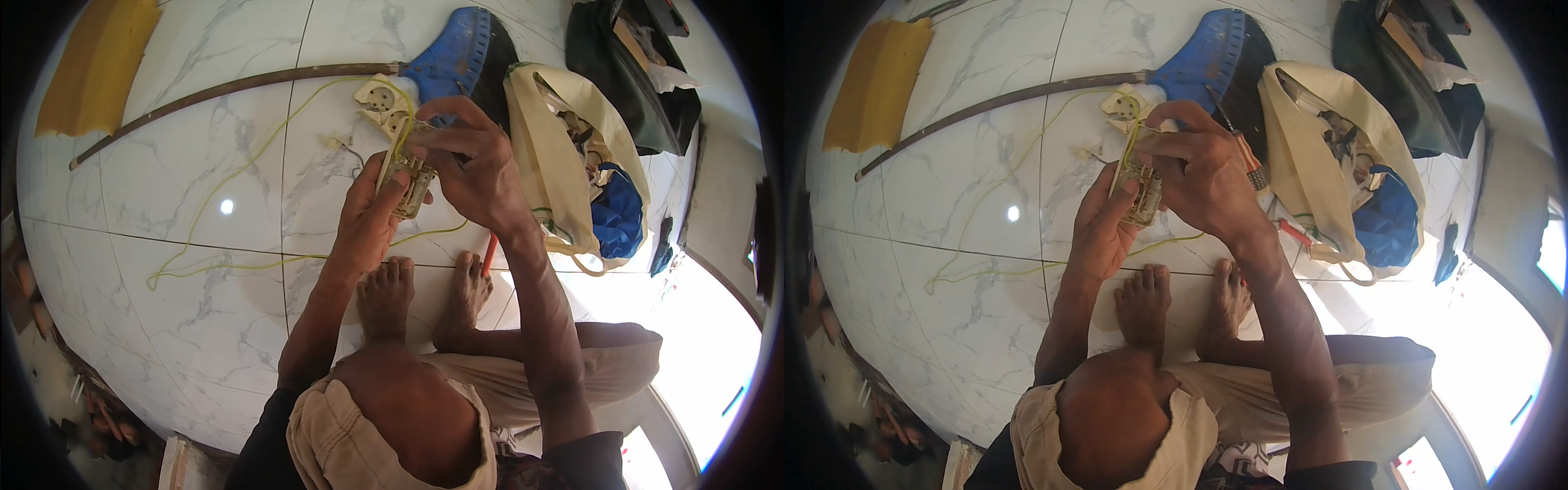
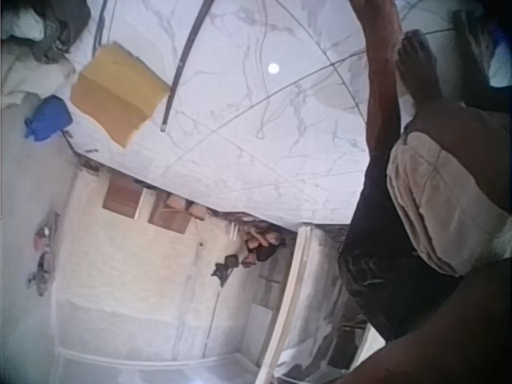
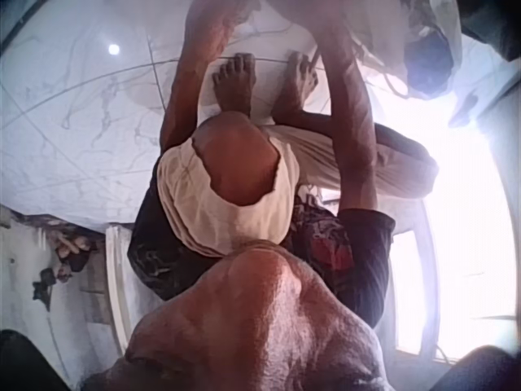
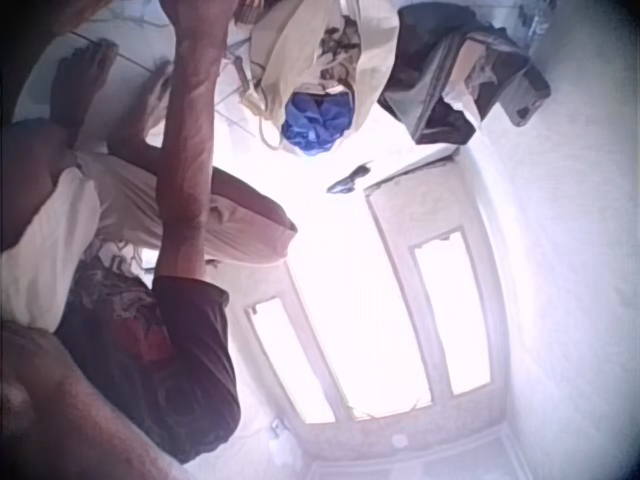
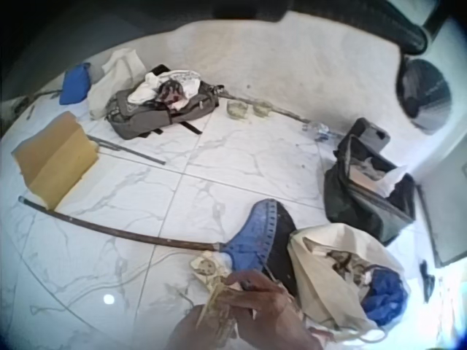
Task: The person sits on the floor and assembles a wall socket by connecting a yellow wire to the internal terminals using a screwdriver. They then attach the socket cover and tighten the screws to secure the assembly.
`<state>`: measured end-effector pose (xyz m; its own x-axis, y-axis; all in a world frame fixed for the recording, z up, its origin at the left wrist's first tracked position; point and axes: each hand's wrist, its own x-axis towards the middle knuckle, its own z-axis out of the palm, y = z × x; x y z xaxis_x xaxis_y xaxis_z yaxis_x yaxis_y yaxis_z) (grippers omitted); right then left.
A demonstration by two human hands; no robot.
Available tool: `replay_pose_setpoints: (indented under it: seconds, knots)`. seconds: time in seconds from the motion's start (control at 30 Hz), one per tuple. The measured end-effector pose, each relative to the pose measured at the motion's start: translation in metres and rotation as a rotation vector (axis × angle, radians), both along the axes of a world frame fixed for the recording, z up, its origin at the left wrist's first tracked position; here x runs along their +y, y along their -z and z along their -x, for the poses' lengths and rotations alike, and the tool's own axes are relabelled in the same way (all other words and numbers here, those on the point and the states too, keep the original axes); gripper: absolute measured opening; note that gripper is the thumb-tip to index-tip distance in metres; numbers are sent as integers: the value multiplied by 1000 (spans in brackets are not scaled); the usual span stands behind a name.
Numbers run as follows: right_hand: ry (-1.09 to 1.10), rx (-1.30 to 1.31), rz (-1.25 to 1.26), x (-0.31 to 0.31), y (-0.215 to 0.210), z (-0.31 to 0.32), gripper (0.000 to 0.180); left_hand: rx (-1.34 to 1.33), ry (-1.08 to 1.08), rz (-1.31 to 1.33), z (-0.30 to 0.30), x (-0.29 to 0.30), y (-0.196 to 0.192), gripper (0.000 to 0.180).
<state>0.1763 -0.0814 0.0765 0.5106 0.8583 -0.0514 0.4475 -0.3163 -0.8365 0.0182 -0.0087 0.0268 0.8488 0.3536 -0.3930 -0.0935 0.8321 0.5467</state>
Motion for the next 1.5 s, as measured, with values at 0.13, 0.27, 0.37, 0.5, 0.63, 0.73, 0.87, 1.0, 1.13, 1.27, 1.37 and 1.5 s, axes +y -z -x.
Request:
replay_pose_setpoints:
  seconds: [0.13, 0.27, 0.37, 0.5, 0.63, 0.73, 0.87, 1.0, 1.13, 1.27, 1.37, 1.5]
  knots:
    - [-5, -94, 15, 4, -3, 0, 17, 12, -28, -70, -1, -1, 1, 37]
    - [44, -38, 92, 10, -15, -1, 17, 61, -27, -143, -1, -3, 0, 37]
    - [37, -36, 106, 12, -16, -3, 18, 71, -19, -175, 2, -2, 1, 39]
    - [37, -18, 115, 16, -20, -3, 16, 105, -34, -208, 1, -1, -4, 40]
    - [86, 44, 164, 17, -25, -1, 12, 145, -43, -324, 2, -1, -4, 36]
    - [165, 155, 228, 17, -28, 2, 11, 189, -36, -391, 4, -1, -5, 37]
    - [139, 87, 72, 11, -20, 8, 10, 244, -14, -503, 5, -1, -11, 36]
    - [76, -37, -1, 9, -16, 11, 11, 291, -20, -610, 6, -1, -18, 35]
    - [21, -100, 1, 8, -18, 14, 13, 337, -21, -672, 4, 1, -23, 34]
    - [-149, -355, -7, 4, -19, 14, 19, 369, -19, -673, 5, 3, -20, 33]
    - [-265, -552, 15, 3, -22, 15, 26, 382, -55, -686, 4, 5, -22, 32]
    - [-246, -640, -125, 2, -9, 14, 33, 364, -56, -678, 0, 9, -31, 31]
